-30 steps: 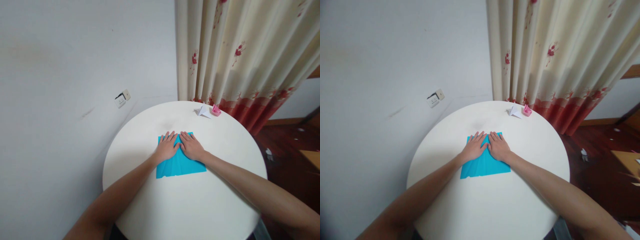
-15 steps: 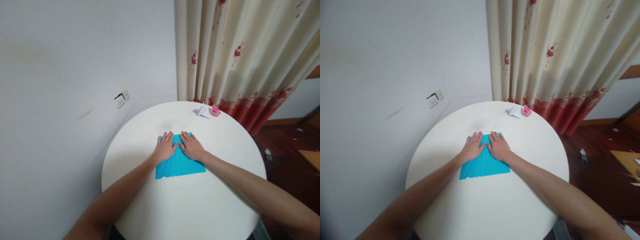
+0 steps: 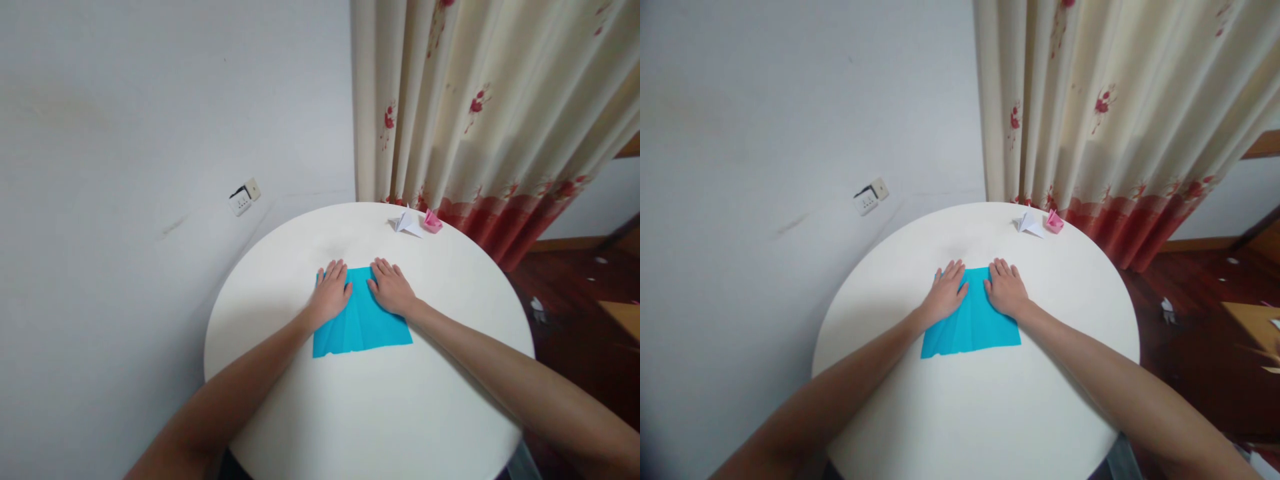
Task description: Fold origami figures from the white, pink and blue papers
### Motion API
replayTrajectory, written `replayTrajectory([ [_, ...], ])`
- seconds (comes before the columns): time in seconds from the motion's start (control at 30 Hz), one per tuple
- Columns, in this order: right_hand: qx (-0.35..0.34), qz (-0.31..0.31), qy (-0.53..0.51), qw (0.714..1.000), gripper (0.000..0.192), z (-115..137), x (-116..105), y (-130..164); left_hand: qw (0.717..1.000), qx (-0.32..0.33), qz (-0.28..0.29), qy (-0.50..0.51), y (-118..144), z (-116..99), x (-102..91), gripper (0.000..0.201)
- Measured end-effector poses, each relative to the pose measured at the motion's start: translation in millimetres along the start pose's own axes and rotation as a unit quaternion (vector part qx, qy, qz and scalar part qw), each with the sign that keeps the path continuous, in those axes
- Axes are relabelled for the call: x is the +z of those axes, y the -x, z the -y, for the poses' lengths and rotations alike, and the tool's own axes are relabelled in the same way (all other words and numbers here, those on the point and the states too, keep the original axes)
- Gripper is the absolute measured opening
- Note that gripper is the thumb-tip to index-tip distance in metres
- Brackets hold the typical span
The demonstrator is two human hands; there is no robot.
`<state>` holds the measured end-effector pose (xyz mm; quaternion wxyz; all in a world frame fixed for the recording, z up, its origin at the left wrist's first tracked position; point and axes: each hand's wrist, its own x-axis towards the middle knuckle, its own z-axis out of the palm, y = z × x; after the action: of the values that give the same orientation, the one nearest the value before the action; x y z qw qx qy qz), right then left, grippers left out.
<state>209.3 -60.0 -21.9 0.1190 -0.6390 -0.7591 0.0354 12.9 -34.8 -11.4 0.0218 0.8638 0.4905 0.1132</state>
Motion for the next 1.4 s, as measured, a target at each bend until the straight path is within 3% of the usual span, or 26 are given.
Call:
replayTrajectory([
  [0.1, 0.001, -0.018, -0.015, 1.0, 0.055, -4, -4, -3, 0.996, 0.079, 0.014, 0.049, -2, -2, -3.8, 0.047],
  [0.2, -0.002, -0.054, -0.032, 0.998, 0.047, -11, -13, -6, 0.99, 0.116, 0.034, 0.068, -1, -5, -7.0, 0.046],
  [0.33, 0.048, -0.076, -0.047, 0.995, 0.044, -25, -28, -10, 0.989, 0.12, 0.05, 0.071, 2, -6, -9.5, 0.05],
  [0.5, 0.119, -0.033, -0.112, 0.986, 0.044, -39, -35, -13, 0.987, 0.12, 0.056, 0.09, 3, -4, -11.3, 0.049],
  [0.73, 0.138, -0.02, -0.205, 0.969, 0.041, -44, -36, -14, 0.982, 0.135, 0.065, 0.114, 3, -6, -15.2, 0.051],
  [0.87, 0.124, -0.004, -0.21, 0.97, 0.047, -47, -36, -14, 0.979, 0.152, 0.068, 0.12, 2, -6, -13.9, 0.05],
  [1.07, -0.013, -0.003, -0.102, 0.995, 0.05, -42, -35, -10, 0.973, 0.18, 0.051, 0.134, 2, -4, -9.9, 0.045],
  [1.4, 0.04, 0.066, -0.085, 0.993, 0.05, -41, -41, -9, 0.944, 0.254, 0.058, 0.202, 3, -11, -15.6, 0.039],
])
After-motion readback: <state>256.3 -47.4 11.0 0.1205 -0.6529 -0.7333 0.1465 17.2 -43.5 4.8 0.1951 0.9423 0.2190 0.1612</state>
